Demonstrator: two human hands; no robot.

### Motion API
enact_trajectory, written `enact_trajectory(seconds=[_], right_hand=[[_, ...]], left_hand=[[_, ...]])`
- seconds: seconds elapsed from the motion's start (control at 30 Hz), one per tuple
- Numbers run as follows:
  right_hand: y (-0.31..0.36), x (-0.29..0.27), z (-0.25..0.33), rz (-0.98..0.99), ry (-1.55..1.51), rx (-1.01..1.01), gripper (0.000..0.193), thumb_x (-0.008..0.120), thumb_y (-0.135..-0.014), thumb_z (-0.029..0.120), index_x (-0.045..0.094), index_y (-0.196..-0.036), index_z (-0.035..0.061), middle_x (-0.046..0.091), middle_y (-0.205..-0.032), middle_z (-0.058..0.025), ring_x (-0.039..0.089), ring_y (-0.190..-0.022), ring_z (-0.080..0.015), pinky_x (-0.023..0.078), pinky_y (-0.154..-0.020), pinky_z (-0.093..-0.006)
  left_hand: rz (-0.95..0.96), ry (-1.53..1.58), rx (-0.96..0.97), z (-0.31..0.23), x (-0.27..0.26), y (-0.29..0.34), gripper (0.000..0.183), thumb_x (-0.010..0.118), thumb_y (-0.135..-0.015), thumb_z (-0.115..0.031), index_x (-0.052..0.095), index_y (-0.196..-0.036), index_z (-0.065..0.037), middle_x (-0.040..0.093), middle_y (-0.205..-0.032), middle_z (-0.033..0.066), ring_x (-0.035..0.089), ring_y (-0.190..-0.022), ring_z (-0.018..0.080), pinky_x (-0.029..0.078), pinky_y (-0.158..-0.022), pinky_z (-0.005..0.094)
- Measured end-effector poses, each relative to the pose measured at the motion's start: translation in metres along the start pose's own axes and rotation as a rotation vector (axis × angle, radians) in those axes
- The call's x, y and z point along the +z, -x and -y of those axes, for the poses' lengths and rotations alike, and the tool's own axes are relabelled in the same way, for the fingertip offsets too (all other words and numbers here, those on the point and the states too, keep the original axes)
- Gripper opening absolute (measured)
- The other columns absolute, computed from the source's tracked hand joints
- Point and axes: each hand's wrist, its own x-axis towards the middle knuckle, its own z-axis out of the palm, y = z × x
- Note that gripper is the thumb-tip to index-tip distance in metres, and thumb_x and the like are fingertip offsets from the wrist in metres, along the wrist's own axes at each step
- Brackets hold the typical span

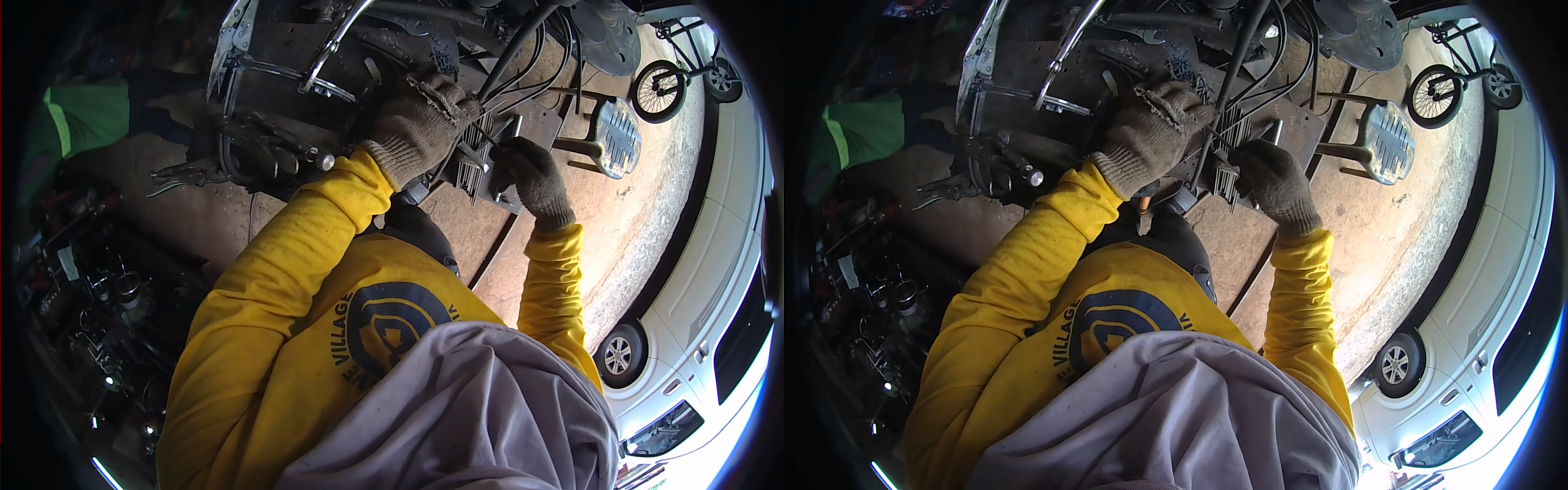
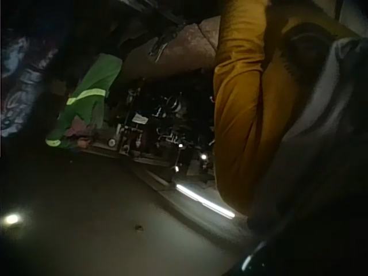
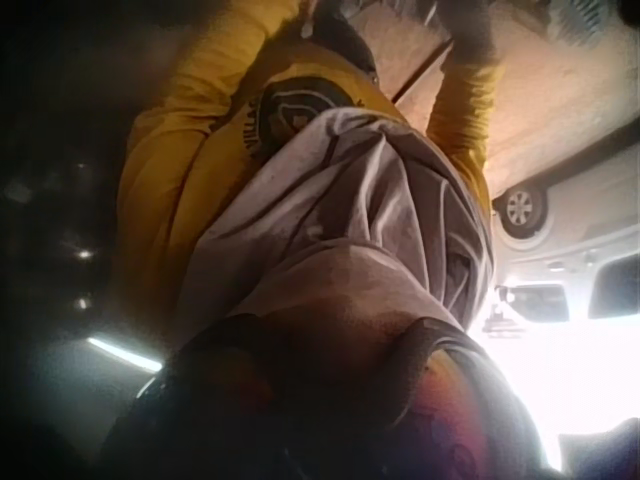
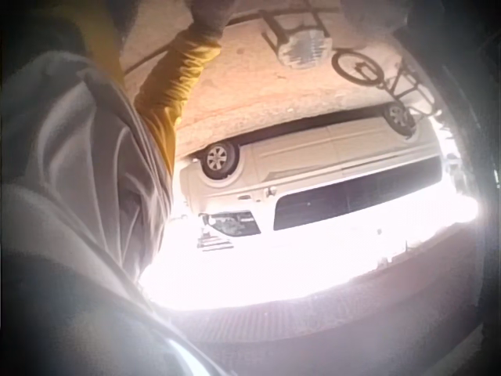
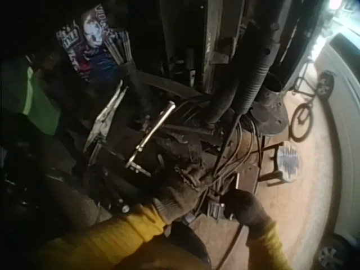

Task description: The person holds and aligns metal pipes and plates on a workbench, using clamps to secure them and a welding tool to join the components.

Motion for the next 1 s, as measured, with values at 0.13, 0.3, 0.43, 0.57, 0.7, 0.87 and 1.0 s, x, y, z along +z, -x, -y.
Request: enact_trajectory(seconds=[0.13,0.3,0.43,0.57,0.7,0.87,1.0], right_hand=[[-0.010,0.002,0.006,0.042,0.072,-0.048,0.021,0.058,-0.095,0.016,0.070,-0.101,0.0002,0.068,-0.086,-0.0085,0.066,-0.061,-0.0144,0.053,-0.060,-0.0279],[-0.012,0.003,0.012,0.039,0.307,-0.119,0.017,0.066,-0.086,0.010,0.069,-0.101,0.0015,0.067,-0.095,-0.0121,0.069,-0.077,-0.0255,0.057,-0.068,-0.0338],[-0.021,0.008,-0.002,-0.055,0.790,-0.622,0.024,0.070,-0.079,0.002,0.068,-0.103,0.0013,0.066,-0.095,-0.0144,0.068,-0.086,-0.0326,0.058,-0.072,-0.0389],[-0.024,0.012,-0.005,-0.175,0.905,-0.751,0.024,0.069,-0.079,0.002,0.068,-0.103,0.0005,0.065,-0.092,-0.0142,0.067,-0.082,-0.0323,0.057,-0.071,-0.0392],[-0.022,0.013,-0.003,-0.132,0.638,-0.579,0.017,0.060,-0.098,0.013,0.067,-0.106,-0.0002,0.065,-0.089,-0.0091,0.067,-0.076,-0.0205,0.054,-0.068,-0.0341],[-0.021,0.021,0.017,-0.145,0.637,-0.309,0.018,0.066,-0.096,0.019,0.070,-0.102,0.0025,0.069,-0.089,-0.0138,0.069,-0.082,-0.0307,0.055,-0.071,-0.0376],[-0.030,0.016,-0.001,-0.151,0.889,-0.512,0.016,0.067,-0.096,0.020,0.072,-0.098,0.0046,0.071,-0.089,-0.0115,0.070,-0.081,-0.0280,0.055,-0.073,-0.0370]], left_hand=[[-0.028,-0.005,-0.019,0.003,0.000,0.003,0.039,0.065,-0.088,-0.022,0.065,-0.128,-0.020,0.064,-0.124,0.0024,0.056,-0.127,0.0225,0.044,-0.109,0.0453],[-0.075,0.004,-0.002,0.003,0.004,0.002,0.037,0.065,-0.089,-0.029,0.065,-0.123,-0.017,0.066,-0.124,0.0056,0.059,-0.124,0.0265,0.044,-0.110,0.0468],[-0.112,0.015,-0.022,0.000,0.006,0.002,0.035,0.064,-0.090,-0.028,0.065,-0.123,-0.018,0.066,-0.123,0.0055,0.059,-0.123,0.0260,0.044,-0.109,0.0469],[-0.091,0.021,-0.054,0.000,0.004,0.001,0.036,0.066,-0.089,-0.024,0.065,-0.124,-0.019,0.064,-0.123,0.0039,0.057,-0.124,0.0247,0.046,-0.105,0.0471],[-0.146,0.029,-0.041,0.003,0.004,0.002,0.031,0.062,-0.091,-0.027,0.065,-0.120,-0.019,0.066,-0.120,0.0057,0.059,-0.123,0.0246,0.046,-0.104,0.0477],[-0.091,0.055,-0.076,0.001,-0.002,0.002,0.036,0.066,-0.087,-0.024,0.066,-0.122,-0.017,0.065,-0.120,0.0046,0.058,-0.123,0.0244,0.046,-0.104,0.0461],[-0.092,0.064,-0.076,0.002,0.000,0.000,0.040,0.067,-0.085,-0.019,0.067,-0.124,-0.017,0.064,-0.120,0.0037,0.056,-0.124,0.0241,0.047,-0.103,0.0448]])
